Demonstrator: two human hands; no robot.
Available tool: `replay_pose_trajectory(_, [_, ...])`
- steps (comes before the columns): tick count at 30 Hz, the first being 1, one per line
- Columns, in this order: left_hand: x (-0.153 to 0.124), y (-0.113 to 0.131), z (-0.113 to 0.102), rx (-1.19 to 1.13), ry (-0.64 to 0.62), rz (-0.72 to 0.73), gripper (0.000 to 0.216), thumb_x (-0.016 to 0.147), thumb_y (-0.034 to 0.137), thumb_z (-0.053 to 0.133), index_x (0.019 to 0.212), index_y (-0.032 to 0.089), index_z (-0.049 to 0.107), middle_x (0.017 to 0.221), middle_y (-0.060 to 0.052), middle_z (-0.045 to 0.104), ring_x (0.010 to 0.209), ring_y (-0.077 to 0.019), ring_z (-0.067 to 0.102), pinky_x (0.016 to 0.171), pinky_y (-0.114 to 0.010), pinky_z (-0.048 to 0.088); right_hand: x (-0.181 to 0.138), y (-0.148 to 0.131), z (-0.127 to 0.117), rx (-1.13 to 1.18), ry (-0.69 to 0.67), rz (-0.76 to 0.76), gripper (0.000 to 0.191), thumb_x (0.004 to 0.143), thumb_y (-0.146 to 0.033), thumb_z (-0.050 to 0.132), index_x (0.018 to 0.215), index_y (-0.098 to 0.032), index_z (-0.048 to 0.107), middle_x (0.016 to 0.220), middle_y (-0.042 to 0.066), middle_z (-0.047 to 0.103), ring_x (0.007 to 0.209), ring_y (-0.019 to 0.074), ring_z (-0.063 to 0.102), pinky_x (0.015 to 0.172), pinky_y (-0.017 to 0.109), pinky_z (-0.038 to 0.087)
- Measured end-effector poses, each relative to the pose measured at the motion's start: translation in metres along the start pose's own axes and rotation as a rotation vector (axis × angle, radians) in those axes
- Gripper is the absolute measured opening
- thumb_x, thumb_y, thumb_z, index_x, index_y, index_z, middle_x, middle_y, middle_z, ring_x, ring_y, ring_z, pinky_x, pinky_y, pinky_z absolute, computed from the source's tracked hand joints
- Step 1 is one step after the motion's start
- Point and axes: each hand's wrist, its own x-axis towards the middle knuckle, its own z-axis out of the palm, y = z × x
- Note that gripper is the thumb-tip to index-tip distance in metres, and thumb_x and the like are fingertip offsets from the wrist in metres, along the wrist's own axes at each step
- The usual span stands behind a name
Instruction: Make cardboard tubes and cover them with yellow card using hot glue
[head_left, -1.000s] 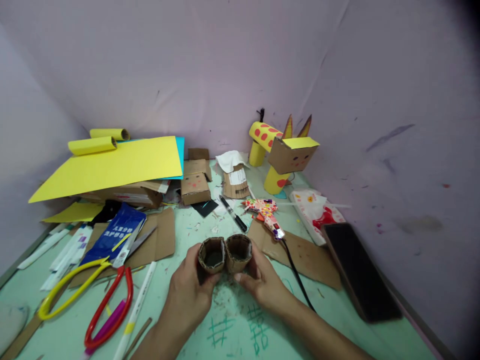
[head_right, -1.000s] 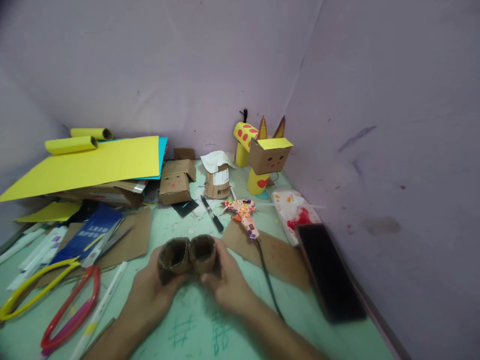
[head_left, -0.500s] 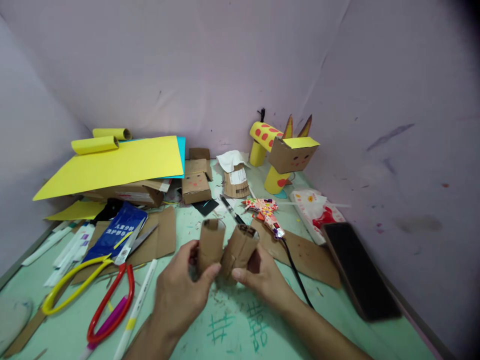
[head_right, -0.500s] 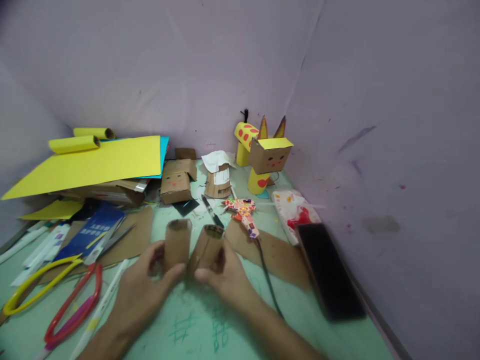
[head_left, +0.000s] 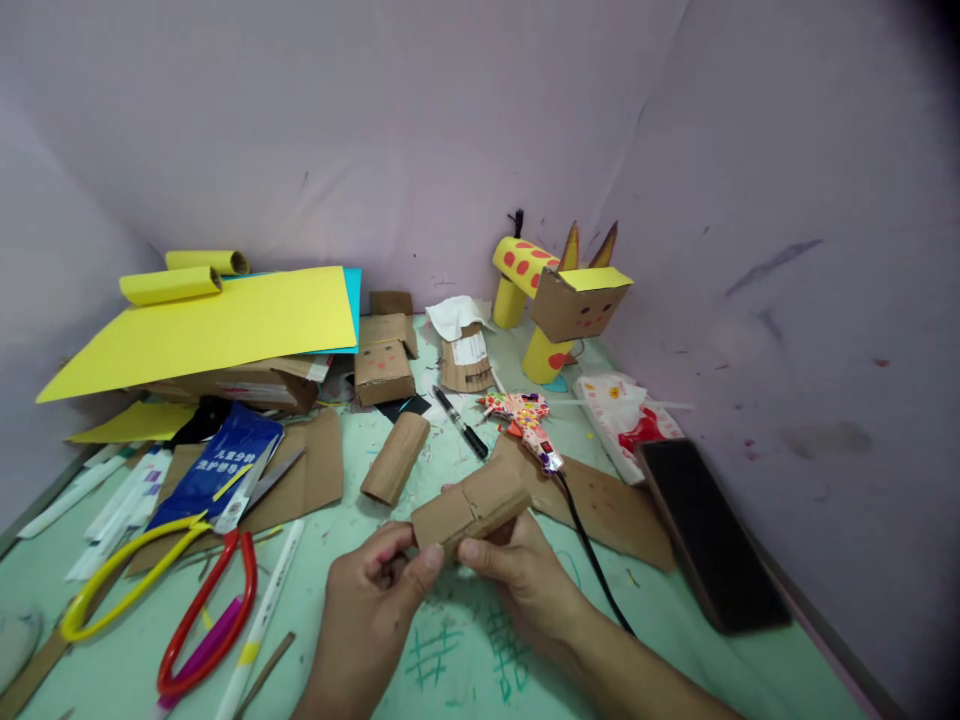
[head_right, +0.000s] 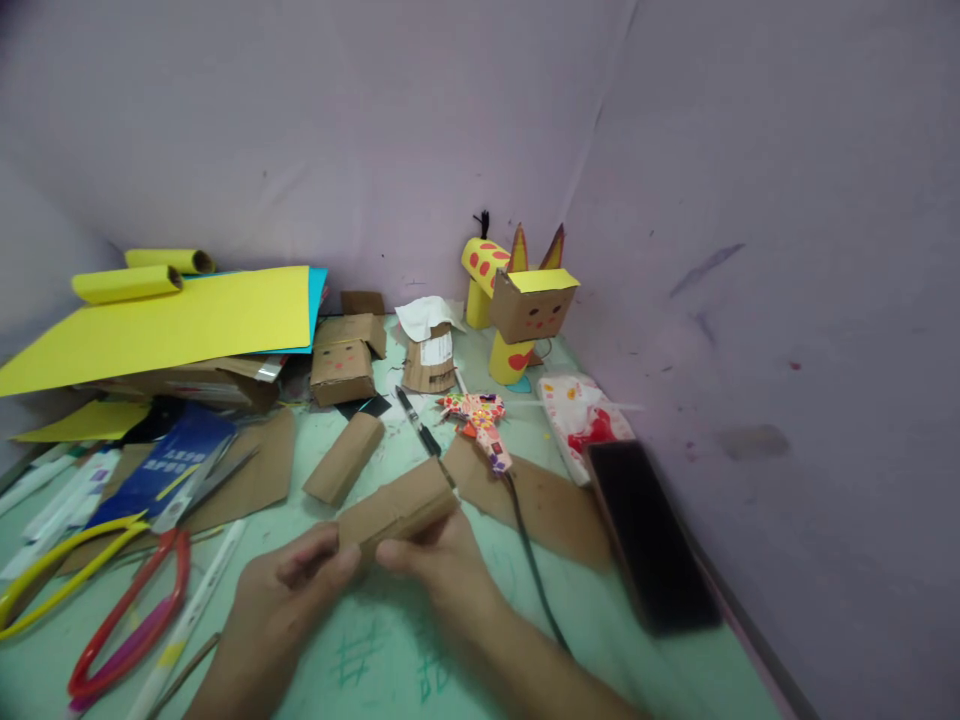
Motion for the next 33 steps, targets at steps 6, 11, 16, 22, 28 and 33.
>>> replay_pose_trajectory(6, [0.008,-0.009,-0.008,-0.311,0.104,-0.236,0.025,0.06,0.037,0.077,0.068,0.016,0.066,0.058,0.002,0.059,0.055,-0.0091,0.05,0.052,-0.017,0.039,-0.003,-0.017,-0.006,-0.291,0.191,-0.152,0.056,0.045,-0.029,0.084,0.097,-0.023,0.065,0.102,0.006,0.065,0.082,0.0216,0.057,0.066,0.031,0.046])
replay_pose_trajectory(11, [0.01,-0.009,-0.011,-0.338,0.111,-0.237,0.026,0.06,0.037,0.077,0.07,0.016,0.065,0.043,0.008,0.042,0.04,-0.0036,0.031,0.039,-0.015,0.023,-0.005,-0.032,-0.012,-0.547,0.273,-0.039,0.04,0.053,-0.035,0.078,0.087,-0.014,0.067,0.06,-0.001,0.059,0.046,0.0085,0.041,0.044,0.022,0.036])
replay_pose_trajectory(16, [0.007,-0.009,-0.005,-0.325,-0.033,-0.294,0.028,0.062,0.037,0.076,0.077,0.015,0.069,0.041,0.008,0.041,0.037,-0.0038,0.029,0.037,-0.016,0.019,-0.006,-0.025,-0.01,-0.499,0.108,0.116,0.037,0.063,-0.05,0.07,0.067,-0.015,0.059,0.038,-0.009,0.043,0.03,0.0044,0.032,0.032,0.018,0.022])
replay_pose_trajectory(22, [0.004,-0.005,0.001,-0.352,-0.077,-0.282,0.028,0.06,0.033,0.076,0.081,0.014,0.075,0.061,-0.003,0.066,0.059,-0.0152,0.055,0.06,-0.026,0.045,-0.012,-0.011,-0.01,-0.46,0.157,0.044,0.042,0.062,-0.056,0.069,0.064,-0.015,0.057,0.038,-0.01,0.036,0.028,0.0036,0.027,0.028,0.018,0.017])
replay_pose_trajectory(28, [-0.009,-0.006,0.01,-0.333,0.025,-0.248,0.022,0.061,0.032,0.073,0.076,0.016,0.076,0.062,-0.002,0.068,0.062,-0.0183,0.058,0.068,-0.031,0.047,-0.02,-0.004,-0.004,-0.461,0.232,-0.047,0.038,0.066,-0.052,0.067,0.057,-0.018,0.052,0.036,-0.009,0.034,0.029,0.0053,0.027,0.029,0.02,0.015])
replay_pose_trajectory(33, [-0.008,-0.007,0.01,-0.302,0.035,-0.243,0.024,0.062,0.034,0.073,0.078,0.015,0.074,0.064,-0.002,0.068,0.065,-0.0183,0.058,0.066,-0.029,0.047,-0.015,-0.005,-0.007,-0.456,0.27,0.007,0.046,0.068,-0.056,0.065,0.051,-0.018,0.047,0.032,-0.008,0.036,0.027,0.0043,0.028,0.03,0.018,0.016])
